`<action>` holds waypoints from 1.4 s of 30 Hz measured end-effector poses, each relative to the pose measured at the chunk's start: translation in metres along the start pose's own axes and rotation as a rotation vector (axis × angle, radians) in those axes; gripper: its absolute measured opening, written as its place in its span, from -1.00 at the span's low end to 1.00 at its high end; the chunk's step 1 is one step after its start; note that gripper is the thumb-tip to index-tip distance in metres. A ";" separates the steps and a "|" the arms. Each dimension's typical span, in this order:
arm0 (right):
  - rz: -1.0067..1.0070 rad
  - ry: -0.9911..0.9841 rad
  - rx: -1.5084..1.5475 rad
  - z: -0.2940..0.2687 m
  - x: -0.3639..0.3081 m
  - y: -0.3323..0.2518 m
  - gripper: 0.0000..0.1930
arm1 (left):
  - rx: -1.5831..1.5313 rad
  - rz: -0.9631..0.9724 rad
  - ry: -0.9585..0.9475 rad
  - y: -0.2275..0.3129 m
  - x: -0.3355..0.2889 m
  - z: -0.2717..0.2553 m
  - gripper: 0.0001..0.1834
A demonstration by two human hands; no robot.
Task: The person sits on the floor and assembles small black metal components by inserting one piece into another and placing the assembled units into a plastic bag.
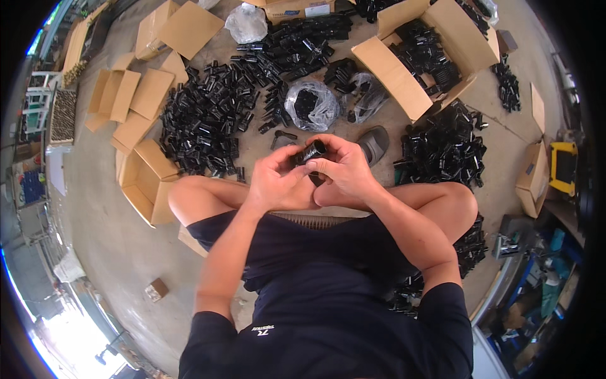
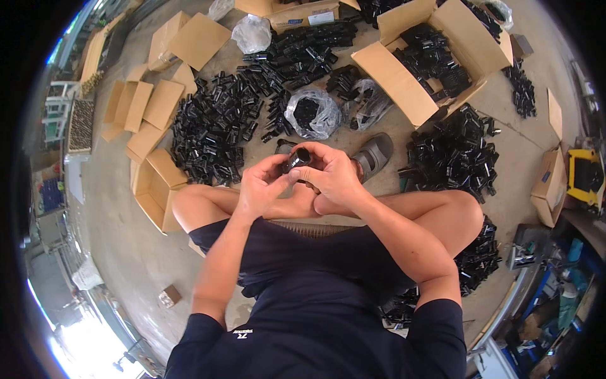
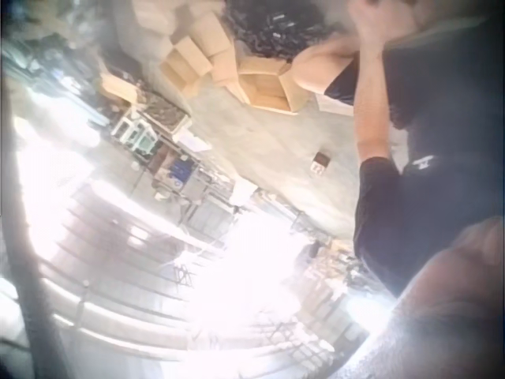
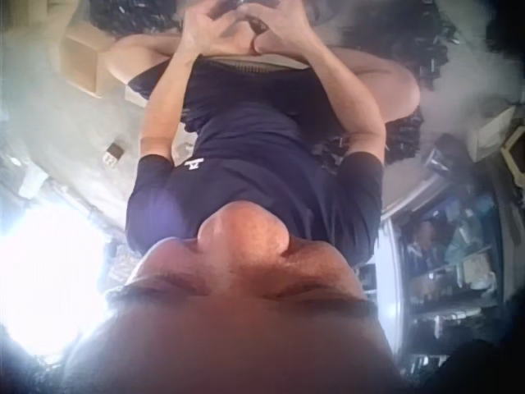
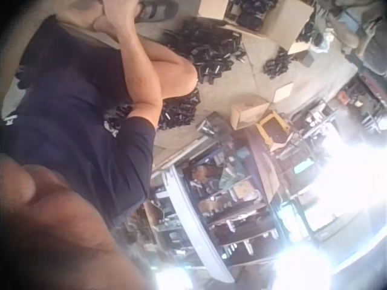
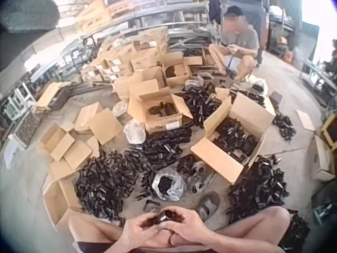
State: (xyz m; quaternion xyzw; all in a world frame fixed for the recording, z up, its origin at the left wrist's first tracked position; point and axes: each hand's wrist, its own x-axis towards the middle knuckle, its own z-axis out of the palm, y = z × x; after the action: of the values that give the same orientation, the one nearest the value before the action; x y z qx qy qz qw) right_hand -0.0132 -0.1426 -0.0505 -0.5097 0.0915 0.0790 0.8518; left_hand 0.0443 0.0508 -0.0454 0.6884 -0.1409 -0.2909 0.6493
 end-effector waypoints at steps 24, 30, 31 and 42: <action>-0.049 0.180 -1.717 -0.087 0.241 0.171 -0.76 | 0.212 0.239 0.577 -0.031 0.113 -0.129 -0.61; -0.020 0.294 -1.562 -0.077 0.255 0.193 -0.75 | 0.245 0.237 0.584 -0.035 0.120 -0.138 -0.63; -0.023 0.311 -1.543 -0.076 0.255 0.190 -0.75 | 0.244 0.241 0.597 -0.037 0.121 -0.138 -0.63; -0.216 0.521 -1.180 -0.048 0.208 0.119 -0.86 | 0.566 0.430 0.606 -0.044 0.118 -0.126 -0.61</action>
State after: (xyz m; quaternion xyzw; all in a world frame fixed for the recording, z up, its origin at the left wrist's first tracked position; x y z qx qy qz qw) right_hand 0.1579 -0.1204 -0.2231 -0.9003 0.1846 -0.0964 0.3822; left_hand 0.2034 0.0912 -0.1152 0.8476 -0.1582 0.1143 0.4934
